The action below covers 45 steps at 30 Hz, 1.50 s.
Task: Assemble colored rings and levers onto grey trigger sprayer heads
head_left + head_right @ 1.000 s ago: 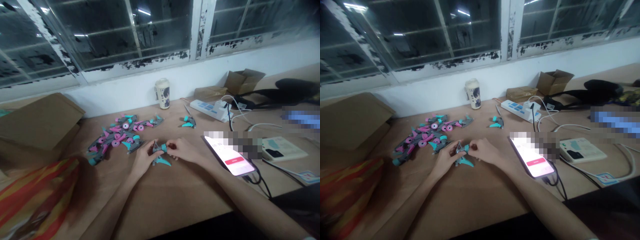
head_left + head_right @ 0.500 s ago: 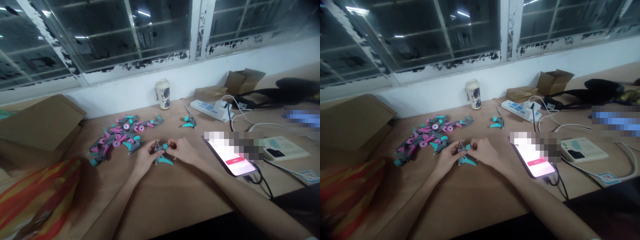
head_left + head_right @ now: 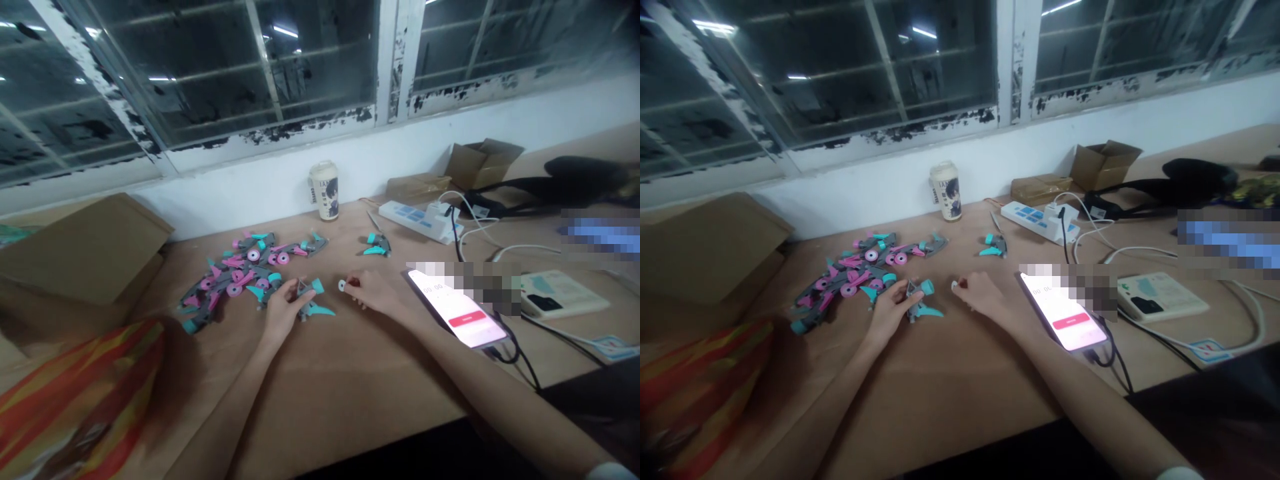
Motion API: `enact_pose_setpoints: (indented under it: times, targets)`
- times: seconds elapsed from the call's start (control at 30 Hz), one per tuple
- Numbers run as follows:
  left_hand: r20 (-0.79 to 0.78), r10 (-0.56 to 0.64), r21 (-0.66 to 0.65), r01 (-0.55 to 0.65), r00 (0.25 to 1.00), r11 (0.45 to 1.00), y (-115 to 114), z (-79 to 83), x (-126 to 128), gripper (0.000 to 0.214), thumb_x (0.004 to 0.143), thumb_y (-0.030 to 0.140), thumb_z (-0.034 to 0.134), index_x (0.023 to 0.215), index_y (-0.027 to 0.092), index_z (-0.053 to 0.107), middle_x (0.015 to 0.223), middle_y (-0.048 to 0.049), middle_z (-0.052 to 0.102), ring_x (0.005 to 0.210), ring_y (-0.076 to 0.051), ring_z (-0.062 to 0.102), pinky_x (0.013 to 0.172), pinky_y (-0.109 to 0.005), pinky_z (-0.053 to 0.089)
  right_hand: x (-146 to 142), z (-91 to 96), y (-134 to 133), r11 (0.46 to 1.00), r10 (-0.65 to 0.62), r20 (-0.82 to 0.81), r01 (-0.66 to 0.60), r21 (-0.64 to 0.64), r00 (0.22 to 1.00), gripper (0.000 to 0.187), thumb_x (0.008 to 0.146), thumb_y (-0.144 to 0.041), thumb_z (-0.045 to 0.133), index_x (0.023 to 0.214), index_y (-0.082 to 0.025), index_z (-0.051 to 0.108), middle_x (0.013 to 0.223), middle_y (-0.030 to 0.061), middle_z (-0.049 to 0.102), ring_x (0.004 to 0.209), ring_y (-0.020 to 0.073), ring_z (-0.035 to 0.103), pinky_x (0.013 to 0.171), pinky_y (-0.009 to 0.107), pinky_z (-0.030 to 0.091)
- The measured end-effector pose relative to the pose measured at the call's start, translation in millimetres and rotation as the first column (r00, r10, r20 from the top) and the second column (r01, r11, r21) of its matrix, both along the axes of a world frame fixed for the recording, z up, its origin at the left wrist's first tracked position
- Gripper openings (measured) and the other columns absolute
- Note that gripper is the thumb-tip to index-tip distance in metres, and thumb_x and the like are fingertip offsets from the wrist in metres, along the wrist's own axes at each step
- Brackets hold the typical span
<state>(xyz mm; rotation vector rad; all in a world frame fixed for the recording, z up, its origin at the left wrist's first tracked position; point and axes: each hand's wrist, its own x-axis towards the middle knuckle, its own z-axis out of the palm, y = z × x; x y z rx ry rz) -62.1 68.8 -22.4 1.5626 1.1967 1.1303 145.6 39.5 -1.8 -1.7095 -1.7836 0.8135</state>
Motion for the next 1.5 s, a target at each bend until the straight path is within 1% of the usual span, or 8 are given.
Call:
enact_pose_setpoints:
  times: [0.23,0.47,0.7,0.8,0.93,1.27,1.37,1.5]
  targets:
    - [0.016,-0.001,-0.003,0.001,1.000,1.000,0,-3.1,-1,0.043,0.063,0.034,0.075,0.100,0.016,0.063,0.095,-0.0052,0.068,0.090,-0.020,0.064,0.076,-0.029,0.051,7,17.0,-6,1.000,-0.031,0.148,0.031,0.000,0.988,0.027,0.082,-0.027,0.049,0.060,-0.016,0.061,0.050,0.0022,0.061,0.041,0.0118,0.054,0.045,0.023,0.032]
    - [0.016,-0.025,0.002,0.025,1.000,1.000,-3,-0.1,1,0.042,0.065,0.032,0.073,0.102,0.016,0.062,0.095,-0.0050,0.068,0.089,-0.020,0.064,0.074,-0.029,0.052,5,25.1,-9,0.999,-0.036,0.229,0.038,-0.003,0.973,0.031,0.086,-0.032,0.048,0.063,-0.017,0.064,0.052,0.0030,0.062,0.048,0.0142,0.057,0.050,0.025,0.031]
    - [0.006,-0.047,0.045,0.047,0.999,0.998,-11,7.1,7,0.033,0.065,0.032,0.072,0.090,0.016,0.058,0.085,-0.0033,0.066,0.079,-0.018,0.065,0.067,-0.027,0.052,4,5.0,1,0.995,-0.098,0.250,0.097,0.017,0.963,0.031,0.088,-0.035,0.045,0.075,-0.018,0.067,0.065,0.0067,0.067,0.059,0.0177,0.061,0.051,0.025,0.031]
    - [-0.016,-0.027,0.109,0.029,0.999,0.994,-17,8.3,11,0.031,0.065,0.033,0.072,0.083,0.017,0.053,0.077,-0.0001,0.063,0.073,-0.016,0.064,0.067,-0.027,0.052,4,-4.2,7,0.990,-0.140,0.257,0.132,0.050,0.956,0.030,0.087,-0.036,0.045,0.078,-0.018,0.067,0.075,0.0104,0.069,0.068,0.0212,0.062,0.053,0.027,0.030]
    - [-0.094,0.036,0.246,-0.012,0.995,0.969,-26,7.9,13,0.030,0.066,0.030,0.074,0.082,0.019,0.052,0.081,-0.0003,0.062,0.079,-0.017,0.063,0.074,-0.029,0.050,4,-8.8,9,0.985,-0.167,0.233,0.154,0.073,0.958,0.028,0.084,-0.036,0.047,0.074,-0.018,0.066,0.071,0.0098,0.067,0.064,0.0202,0.059,0.052,0.027,0.028]
    - [-0.256,0.144,0.519,0.010,0.956,0.855,-36,9.0,13,0.013,0.076,0.017,0.063,0.073,0.020,0.050,0.093,-0.0034,0.066,0.093,-0.018,0.061,0.082,-0.030,0.046,4,-11.1,8,0.958,-0.176,-0.131,0.201,0.205,0.976,0.011,0.073,-0.022,0.053,0.064,-0.018,0.055,0.073,0.0040,0.062,0.068,0.0164,0.058,0.063,0.026,0.038]
    - [-0.254,0.169,0.530,-0.009,0.952,0.848,-33,0.5,12,0.015,0.075,0.018,0.063,0.081,0.020,0.050,0.093,-0.0040,0.065,0.090,-0.019,0.063,0.078,-0.030,0.049,4,-3.4,7,0.957,-0.121,-0.328,0.198,0.213,0.937,0.016,0.078,-0.030,0.050,0.066,-0.020,0.047,0.067,0.0008,0.060,0.066,0.0161,0.061,0.065,0.028,0.043]
    - [-0.272,0.173,0.537,0.000,0.947,0.844,-32,-2.3,12,0.029,0.076,0.019,0.064,0.102,0.020,0.051,0.096,-0.0048,0.064,0.088,-0.018,0.064,0.077,-0.031,0.052,4,9.2,3,0.964,0.020,-0.546,0.128,0.232,0.838,0.023,0.078,-0.041,0.055,0.079,-0.021,0.044,0.078,0.0008,0.067,0.071,0.0164,0.065,0.067,0.030,0.048]
